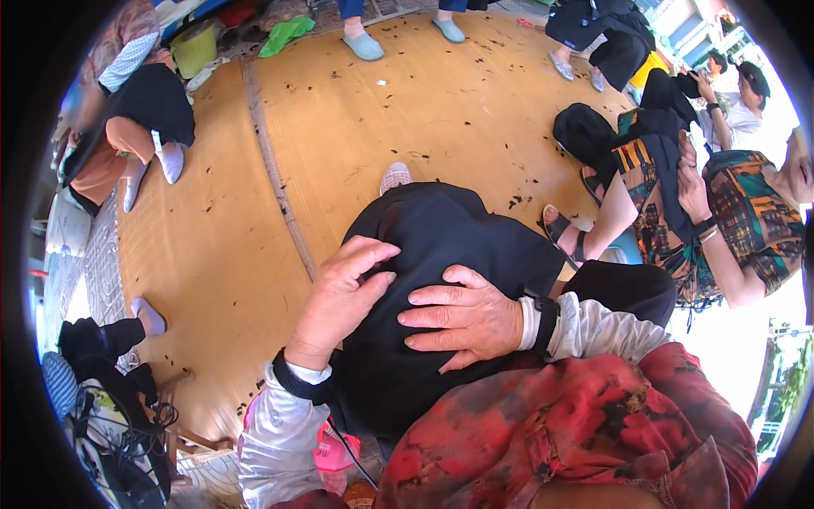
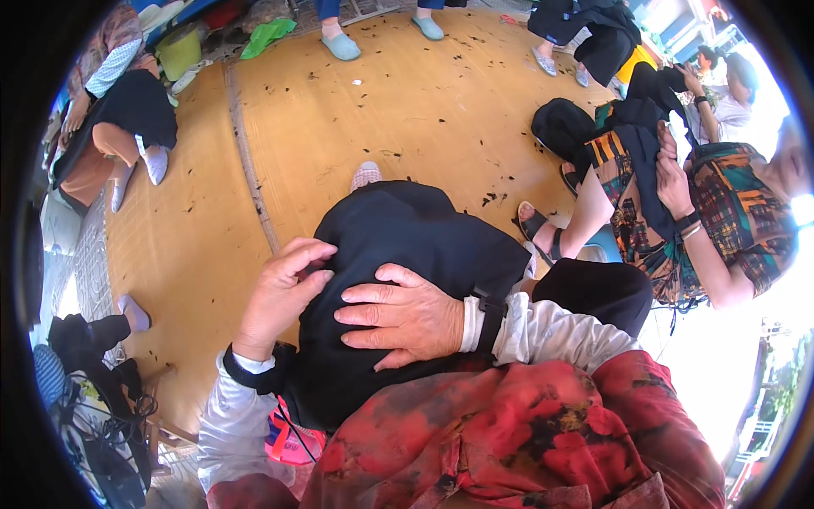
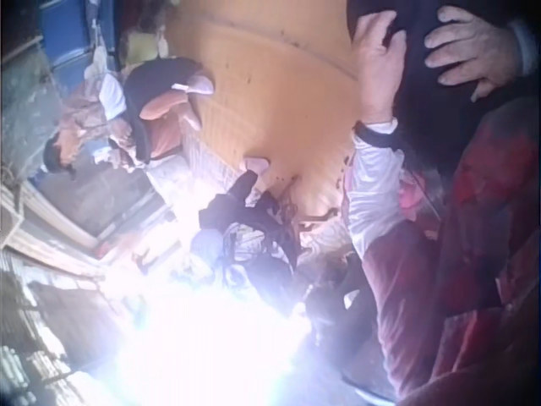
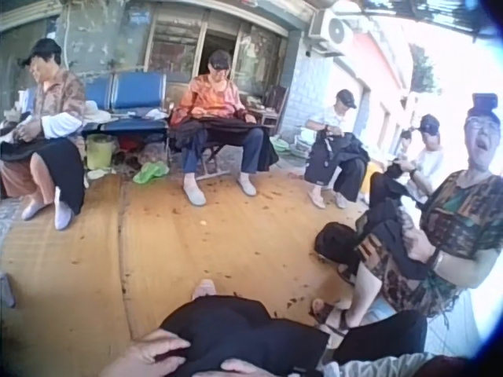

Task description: The person is trimming and finishing edges of black fabric pieces while sitting in a group workshop setting.

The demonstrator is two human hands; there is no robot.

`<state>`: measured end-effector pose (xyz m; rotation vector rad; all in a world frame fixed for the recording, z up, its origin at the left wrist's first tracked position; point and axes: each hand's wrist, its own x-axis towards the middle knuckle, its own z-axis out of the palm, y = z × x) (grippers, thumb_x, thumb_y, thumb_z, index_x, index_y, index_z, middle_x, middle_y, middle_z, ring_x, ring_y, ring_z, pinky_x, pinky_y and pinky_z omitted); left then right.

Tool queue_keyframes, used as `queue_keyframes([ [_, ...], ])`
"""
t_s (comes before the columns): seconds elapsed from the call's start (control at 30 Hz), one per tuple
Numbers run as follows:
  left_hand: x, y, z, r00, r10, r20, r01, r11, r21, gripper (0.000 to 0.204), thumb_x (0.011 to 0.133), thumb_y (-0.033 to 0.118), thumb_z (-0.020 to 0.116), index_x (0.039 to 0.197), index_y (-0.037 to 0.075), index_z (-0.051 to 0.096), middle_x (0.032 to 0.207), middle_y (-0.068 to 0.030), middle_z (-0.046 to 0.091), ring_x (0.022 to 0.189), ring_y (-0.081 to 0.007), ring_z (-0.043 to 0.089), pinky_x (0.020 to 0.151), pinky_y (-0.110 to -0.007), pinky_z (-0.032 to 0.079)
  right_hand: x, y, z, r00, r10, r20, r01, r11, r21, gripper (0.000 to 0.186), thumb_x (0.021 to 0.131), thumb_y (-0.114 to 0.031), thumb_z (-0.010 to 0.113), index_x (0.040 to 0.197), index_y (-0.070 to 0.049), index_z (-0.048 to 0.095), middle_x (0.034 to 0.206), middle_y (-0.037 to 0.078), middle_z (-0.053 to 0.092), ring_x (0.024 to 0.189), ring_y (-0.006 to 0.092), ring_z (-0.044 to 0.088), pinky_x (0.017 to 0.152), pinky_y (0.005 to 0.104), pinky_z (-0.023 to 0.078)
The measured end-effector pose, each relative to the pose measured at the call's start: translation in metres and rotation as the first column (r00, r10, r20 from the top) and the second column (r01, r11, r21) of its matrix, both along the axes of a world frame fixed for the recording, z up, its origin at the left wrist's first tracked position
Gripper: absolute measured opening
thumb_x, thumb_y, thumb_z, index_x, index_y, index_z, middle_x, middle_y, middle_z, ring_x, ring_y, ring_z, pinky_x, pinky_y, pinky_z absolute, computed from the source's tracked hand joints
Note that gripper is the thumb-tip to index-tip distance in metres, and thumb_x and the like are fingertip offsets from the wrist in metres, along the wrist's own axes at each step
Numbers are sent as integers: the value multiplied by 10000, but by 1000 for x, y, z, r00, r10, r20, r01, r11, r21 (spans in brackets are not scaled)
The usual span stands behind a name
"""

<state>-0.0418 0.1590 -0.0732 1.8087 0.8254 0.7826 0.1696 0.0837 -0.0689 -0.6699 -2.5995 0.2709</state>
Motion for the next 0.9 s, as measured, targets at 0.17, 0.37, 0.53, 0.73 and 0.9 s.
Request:
queue_keyframes([
  [0.17, 16, 2, -19, 997, -35, 73, 31, 998, 53, 283, 731, -71, 631, 998, 18, 599, 907, -62, 572, 792, -153, 583, 661, -243, 466, 9, -4, -4, 999, -37, -2, 37, 999, -17, 492, 665, -452, 674, 1082, -209, 577, 1243, 18, 494, 1196, 216, 427, 906, 451, 306],
  [0.37, 31, 3, -19, 995, 2, 95, -36, 934, 355, 221, 689, -100, 635, 871, 19, 595, 719, -100, 588, 688, -241, 598, 599, -281, 476, 16, 1, -10, 998, -43, -35, 43, 999, 22, 395, 783, -474, 567, 1073, -207, 591, 1235, 16, 526, 1149, 204, 483, 863, 426, 318],
  [0.53, 22, 25, -35, 897, 358, 257, -276, 911, -308, 71, 846, 53, 577, 781, 60, 548, 671, -40, 544, 595, -155, 530, 569, -284, 440, 25, 10, -7, 998, -51, -20, 52, 999, 16, 358, 878, -460, 447, 1080, -205, 597, 1228, 11, 537, 1134, 182, 492, 833, 391, 321],
  [0.73, -103, 75, -159, 412, 904, 112, -604, 363, -709, 169, 895, 209, 513, 785, 81, 518, 678, -3, 489, 624, -97, 457, 562, -249, 375, 30, 6, -10, 997, -79, 2, 78, 993, 85, 315, 941, -359, 356, 1052, -234, 623, 1169, -30, 583, 1088, 143, 501, 939, 372, 245],
  [0.9, -116, 31, -266, 546, 747, -380, -594, 26, -804, 299, 844, 387, 587, 934, 109, 522, 809, -25, 503, 716, -144, 490, 638, -315, 405, 28, 0, -16, 995, -98, 11, 95, 988, 125, 243, 877, -292, 451, 1060, -268, 609, 1184, -48, 575, 1127, 136, 473, 996, 388, 204],
])
